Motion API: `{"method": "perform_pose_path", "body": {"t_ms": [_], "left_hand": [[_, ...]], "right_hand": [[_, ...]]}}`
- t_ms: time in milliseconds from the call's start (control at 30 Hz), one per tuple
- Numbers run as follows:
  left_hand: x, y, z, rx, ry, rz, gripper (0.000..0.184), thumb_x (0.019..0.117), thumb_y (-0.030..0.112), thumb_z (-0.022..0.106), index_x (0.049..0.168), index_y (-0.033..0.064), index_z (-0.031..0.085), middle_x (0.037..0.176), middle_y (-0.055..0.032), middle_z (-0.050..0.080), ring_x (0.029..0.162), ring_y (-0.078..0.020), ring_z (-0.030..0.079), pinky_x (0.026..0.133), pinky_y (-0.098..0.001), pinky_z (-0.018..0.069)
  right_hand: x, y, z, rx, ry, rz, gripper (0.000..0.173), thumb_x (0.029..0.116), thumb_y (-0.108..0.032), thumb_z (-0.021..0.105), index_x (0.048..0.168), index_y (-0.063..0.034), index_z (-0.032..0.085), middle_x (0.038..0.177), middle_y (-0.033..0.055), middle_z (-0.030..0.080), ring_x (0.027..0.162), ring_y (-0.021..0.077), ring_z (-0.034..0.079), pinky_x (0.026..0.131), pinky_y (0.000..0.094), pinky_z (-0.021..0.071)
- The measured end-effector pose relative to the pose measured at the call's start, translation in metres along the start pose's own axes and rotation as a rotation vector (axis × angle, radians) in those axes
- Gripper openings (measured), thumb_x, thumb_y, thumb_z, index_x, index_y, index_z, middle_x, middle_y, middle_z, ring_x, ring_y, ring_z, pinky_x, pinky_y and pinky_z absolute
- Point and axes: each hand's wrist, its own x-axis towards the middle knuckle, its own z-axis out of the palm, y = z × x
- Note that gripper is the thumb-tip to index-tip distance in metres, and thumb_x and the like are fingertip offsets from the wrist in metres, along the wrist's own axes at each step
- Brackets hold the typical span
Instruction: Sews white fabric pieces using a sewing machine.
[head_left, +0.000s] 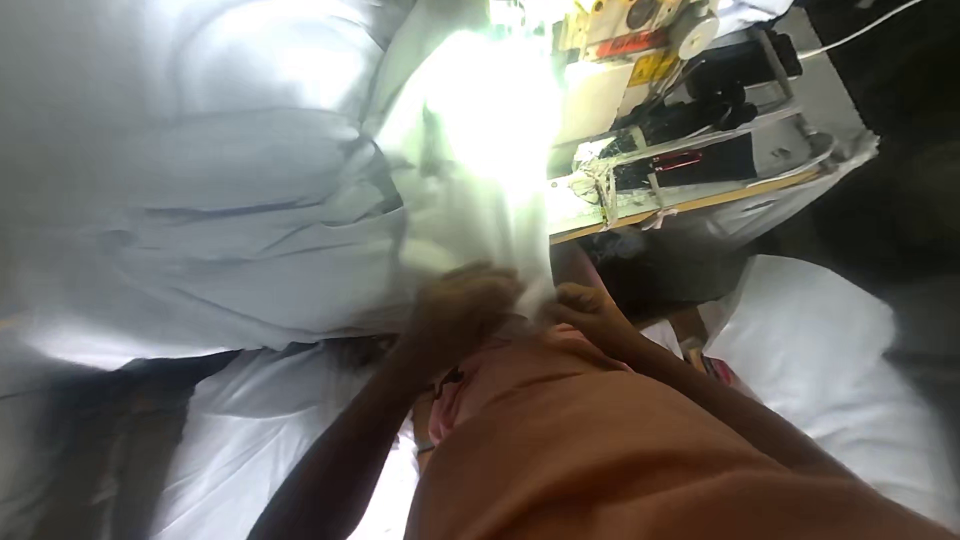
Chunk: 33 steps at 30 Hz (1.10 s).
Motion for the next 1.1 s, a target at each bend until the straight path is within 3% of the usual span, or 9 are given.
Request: {"method": "perform_pose_path", "body": {"t_ms": [67,133,200,300,400,500,667,800,1100], "left_hand": [[-0.013,-0.012,0.019,0.078,-0.092,-0.051,0.022,0.1013,0.011,0.057,0.103,-0.0028,0.074,0.103,-0.0143,0.077,0.103,-0.0259,0.075,0.102,-0.041,0.0544],[-0.017,-0.009,0.021,0.089,0.024,-0.094,0.022,0.1026,0.007,0.055,0.108,-0.0036,0.073,0.107,-0.0157,0.077,0.104,-0.0251,0.074,0.103,-0.0405,0.0525],[-0.015,0.008,0.017,0.076,0.151,-0.032,0.022,0.1068,0.009,0.05,0.108,-0.002,0.068,0.113,-0.0153,0.074,0.116,-0.0218,0.069,0.11,-0.0396,0.0476],[-0.022,0.016,0.035,0.106,0.155,0.053,0.019,0.1076,0.012,0.049,0.108,0.0008,0.064,0.119,-0.0157,0.07,0.127,-0.0241,0.062,0.115,-0.0409,0.0425],[-0.04,-0.004,0.069,0.164,0.118,0.028,0.017,0.1047,0.007,0.053,0.106,0.0005,0.069,0.112,-0.0145,0.076,0.118,-0.0245,0.069,0.111,-0.0397,0.0464],[-0.044,-0.009,0.083,0.211,0.136,0.014,0.019,0.1032,0.005,0.055,0.108,0.0005,0.073,0.111,-0.0142,0.077,0.116,-0.0252,0.07,0.11,-0.0395,0.0479],[-0.04,-0.008,0.088,0.252,0.175,0.089,0.017,0.1036,0.01,0.057,0.105,0.0039,0.073,0.112,-0.0131,0.077,0.119,-0.0247,0.069,0.112,-0.0411,0.0447],[-0.046,-0.004,0.091,0.247,0.132,0.134,0.016,0.1022,0.008,0.058,0.109,0.0042,0.073,0.114,-0.0111,0.076,0.121,-0.0235,0.068,0.115,-0.0416,0.0418],[-0.048,0.003,0.094,0.264,0.13,0.144,0.018,0.1016,0.007,0.057,0.105,0.0053,0.074,0.109,-0.0116,0.077,0.117,-0.0236,0.07,0.114,-0.0432,0.0413]], "right_hand": [[-0.004,0.001,0.002,0.004,0.01,-0.014,0.007,0.1013,-0.003,0.056,0.105,-0.0024,0.062,0.086,-0.0039,0.066,0.075,0.0005,0.065,0.073,0.0204,0.0578],[-0.009,0.001,0.002,0.016,0.003,-0.023,0.006,0.0995,-0.002,0.058,0.105,-0.0025,0.061,0.085,-0.0036,0.066,0.074,0.0011,0.065,0.071,0.0209,0.058],[-0.016,-0.003,0.004,0.006,-0.006,-0.01,0.009,0.098,0.0,0.061,0.106,0.0003,0.065,0.085,-0.0012,0.068,0.074,0.0012,0.065,0.072,0.0203,0.0581],[-0.023,-0.005,0.008,0.007,0.02,0.007,0.008,0.0987,-0.002,0.061,0.101,-0.0001,0.068,0.081,-0.0017,0.069,0.069,0.0005,0.065,0.069,0.0192,0.058],[-0.027,-0.005,0.011,0.022,0.019,-0.015,0.006,0.1009,-0.004,0.058,0.103,-0.0031,0.064,0.084,-0.0015,0.067,0.071,0.0016,0.064,0.069,0.0193,0.057],[-0.031,-0.006,0.013,0.013,0.02,-0.054,0.009,0.0975,0.002,0.06,0.106,-0.0009,0.063,0.087,-0.0006,0.068,0.075,0.0009,0.065,0.071,0.0185,0.057],[-0.038,-0.015,0.015,-0.019,0.092,-0.008,0.006,0.0968,0.001,0.063,0.098,0.0006,0.069,0.079,-0.0021,0.07,0.069,-0.0015,0.064,0.068,0.0159,0.0559],[-0.041,-0.014,0.017,0.017,0.128,-0.016,0.006,0.0958,0.003,0.064,0.098,0.0025,0.069,0.081,-0.0013,0.07,0.071,-0.0013,0.065,0.071,0.0169,0.0568],[-0.047,-0.022,0.022,0.127,0.211,0.043,0.009,0.0956,0.006,0.063,0.095,0.0017,0.071,0.079,-0.0022,0.071,0.071,-0.0008,0.066,0.072,0.017,0.0573]]}}
